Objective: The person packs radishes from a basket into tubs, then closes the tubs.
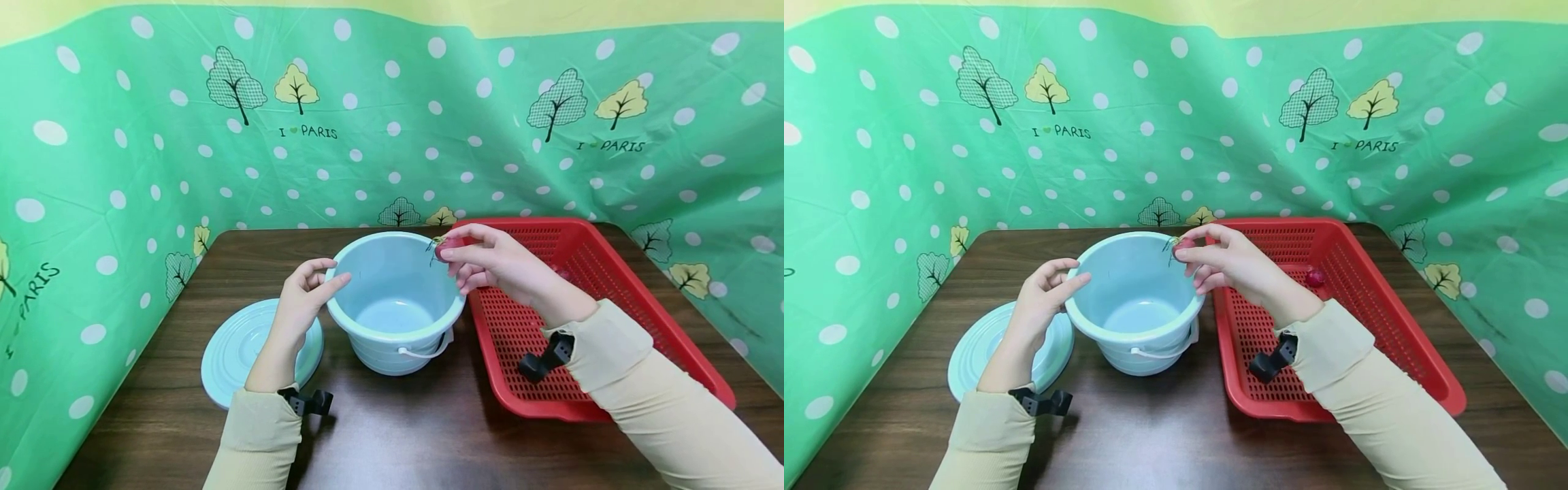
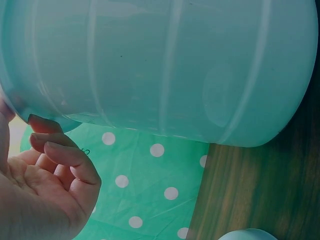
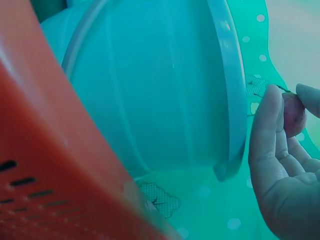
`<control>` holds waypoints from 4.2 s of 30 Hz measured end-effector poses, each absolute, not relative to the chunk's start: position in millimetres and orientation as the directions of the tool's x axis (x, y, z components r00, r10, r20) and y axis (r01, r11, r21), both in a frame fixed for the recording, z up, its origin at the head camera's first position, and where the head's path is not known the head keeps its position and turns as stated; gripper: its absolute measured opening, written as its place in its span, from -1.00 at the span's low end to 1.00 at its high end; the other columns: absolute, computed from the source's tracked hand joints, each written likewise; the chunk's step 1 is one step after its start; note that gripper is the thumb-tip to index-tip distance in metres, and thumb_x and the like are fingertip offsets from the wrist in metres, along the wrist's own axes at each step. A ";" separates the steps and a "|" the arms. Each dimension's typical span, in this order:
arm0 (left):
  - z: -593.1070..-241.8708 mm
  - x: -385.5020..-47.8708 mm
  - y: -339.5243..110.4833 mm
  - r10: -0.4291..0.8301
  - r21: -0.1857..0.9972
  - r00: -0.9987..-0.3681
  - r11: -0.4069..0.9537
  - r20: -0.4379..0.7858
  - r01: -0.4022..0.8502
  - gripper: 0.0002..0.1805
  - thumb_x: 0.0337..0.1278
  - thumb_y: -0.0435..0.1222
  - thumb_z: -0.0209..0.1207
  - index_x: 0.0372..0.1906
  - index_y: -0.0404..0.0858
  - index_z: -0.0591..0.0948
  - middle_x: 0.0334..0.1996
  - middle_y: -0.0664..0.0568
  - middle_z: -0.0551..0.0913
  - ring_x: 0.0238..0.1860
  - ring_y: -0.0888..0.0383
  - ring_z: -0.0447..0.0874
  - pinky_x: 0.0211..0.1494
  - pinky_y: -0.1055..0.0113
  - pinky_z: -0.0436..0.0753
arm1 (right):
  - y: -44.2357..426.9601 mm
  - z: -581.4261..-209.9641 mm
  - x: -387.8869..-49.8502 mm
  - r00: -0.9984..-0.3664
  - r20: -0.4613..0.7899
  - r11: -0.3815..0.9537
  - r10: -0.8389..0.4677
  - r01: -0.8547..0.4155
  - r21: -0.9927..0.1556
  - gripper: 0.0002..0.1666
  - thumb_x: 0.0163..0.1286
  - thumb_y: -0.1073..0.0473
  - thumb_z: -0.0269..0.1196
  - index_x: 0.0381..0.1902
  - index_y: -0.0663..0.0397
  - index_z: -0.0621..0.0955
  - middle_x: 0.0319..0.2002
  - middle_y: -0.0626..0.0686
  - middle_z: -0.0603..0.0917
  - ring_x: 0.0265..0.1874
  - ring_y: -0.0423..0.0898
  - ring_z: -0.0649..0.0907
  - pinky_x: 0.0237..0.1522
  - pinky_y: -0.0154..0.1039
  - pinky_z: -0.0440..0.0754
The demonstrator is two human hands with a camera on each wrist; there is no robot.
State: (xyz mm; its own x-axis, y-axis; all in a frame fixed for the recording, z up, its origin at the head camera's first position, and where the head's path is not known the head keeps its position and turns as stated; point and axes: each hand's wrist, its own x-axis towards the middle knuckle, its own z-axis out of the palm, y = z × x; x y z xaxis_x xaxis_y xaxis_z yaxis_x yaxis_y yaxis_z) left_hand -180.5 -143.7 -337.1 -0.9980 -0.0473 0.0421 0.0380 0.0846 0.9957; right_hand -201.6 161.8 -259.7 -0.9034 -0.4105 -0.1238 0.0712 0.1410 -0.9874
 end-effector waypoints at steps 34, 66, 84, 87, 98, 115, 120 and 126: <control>-338.7 -181.5 -144.6 -0.042 0.995 -0.998 0.087 0.044 0.040 -0.58 0.20 -0.17 0.33 0.12 -0.19 0.55 -0.56 0.19 0.48 -0.59 0.24 0.28 -0.46 0.43 0.37 | 174.4 -257.2 -207.3 -0.921 -0.117 0.204 -0.373 0.042 -0.978 -0.64 0.43 0.10 0.24 0.08 0.15 0.50 -0.44 0.00 0.65 -0.55 -0.16 0.61 -0.39 -0.28 0.70; -338.7 -181.5 -143.8 -0.051 0.995 -0.998 0.089 0.041 0.036 -0.58 0.20 -0.18 0.33 0.12 -0.19 0.55 -0.55 0.19 0.48 -0.56 0.21 0.30 -0.45 0.44 0.39 | 263.9 -279.7 -247.1 -0.984 -0.111 0.317 -0.137 0.062 -0.946 -0.80 0.43 -0.01 0.25 -0.11 -0.08 0.61 -0.44 -0.12 0.67 -0.55 -0.22 0.64 -0.40 -0.29 0.71; -338.8 -181.7 -143.7 -0.051 0.996 -0.998 0.086 0.040 0.035 -0.58 0.20 -0.17 0.33 0.12 -0.19 0.55 -0.56 0.19 0.46 -0.58 0.25 0.28 -0.46 0.44 0.38 | 296.7 -307.5 -261.4 -0.983 -0.180 0.535 -0.045 0.129 -0.835 -0.19 0.49 -0.06 0.15 0.34 0.55 0.27 -0.40 -0.13 0.67 -0.51 -0.29 0.70 -0.30 -0.27 0.74; -339.4 -181.8 -144.1 -0.053 0.996 -0.998 0.085 0.042 0.037 -0.58 0.20 -0.17 0.33 0.11 -0.19 0.55 -0.56 0.19 0.46 -0.58 0.24 0.28 -0.46 0.44 0.38 | 303.0 -312.5 -263.8 -0.979 -0.200 0.541 -0.039 0.148 -0.828 -0.16 0.49 -0.09 0.14 0.36 0.55 0.24 -0.38 -0.13 0.67 -0.49 -0.29 0.70 -0.26 -0.27 0.74; -337.9 -181.0 -143.4 -0.047 0.996 -0.998 0.080 0.037 0.033 -0.58 0.21 -0.18 0.33 0.12 -0.18 0.55 -0.56 0.18 0.49 -0.58 0.24 0.30 -0.45 0.43 0.41 | 322.6 -329.4 -266.6 -0.966 -0.256 0.572 -0.024 0.197 -0.796 -0.22 0.51 -0.07 0.10 0.29 0.58 0.28 -0.37 -0.06 0.65 -0.46 -0.26 0.71 -0.20 -0.22 0.74; -338.2 -182.1 -142.8 -0.049 0.995 -0.998 0.092 0.040 0.035 -0.58 0.20 -0.17 0.33 0.12 -0.17 0.55 -0.55 0.17 0.49 -0.57 0.24 0.31 -0.45 0.42 0.41 | 335.6 -339.8 -268.5 -0.899 -0.437 0.612 -0.043 0.322 -0.723 -0.32 0.53 -0.04 0.04 0.18 0.56 0.25 -0.38 0.05 0.65 -0.41 -0.10 0.72 -0.18 -0.13 0.75; -338.8 -182.5 -143.2 -0.050 0.995 -0.998 0.095 0.037 0.032 -0.58 0.20 -0.16 0.34 0.12 -0.17 0.55 -0.54 0.17 0.49 -0.57 0.25 0.32 -0.43 0.40 0.42 | 336.1 -344.2 -268.3 -0.891 -0.452 0.638 -0.045 0.322 -0.699 -0.32 0.52 0.00 0.04 0.20 0.58 0.21 -0.35 0.12 0.63 -0.42 -0.05 0.73 -0.19 -0.07 0.75; -338.6 -182.0 -143.1 -0.049 0.995 -0.998 0.096 0.037 0.032 -0.58 0.20 -0.16 0.34 0.12 -0.17 0.56 -0.54 0.17 0.50 -0.56 0.25 0.32 -0.43 0.41 0.43 | 333.5 -347.8 -269.7 -0.883 -0.470 0.701 -0.014 0.327 -0.634 -0.60 0.49 0.06 0.05 -0.14 0.40 0.38 -0.49 0.06 0.58 -0.54 -0.08 0.72 -0.29 -0.08 0.76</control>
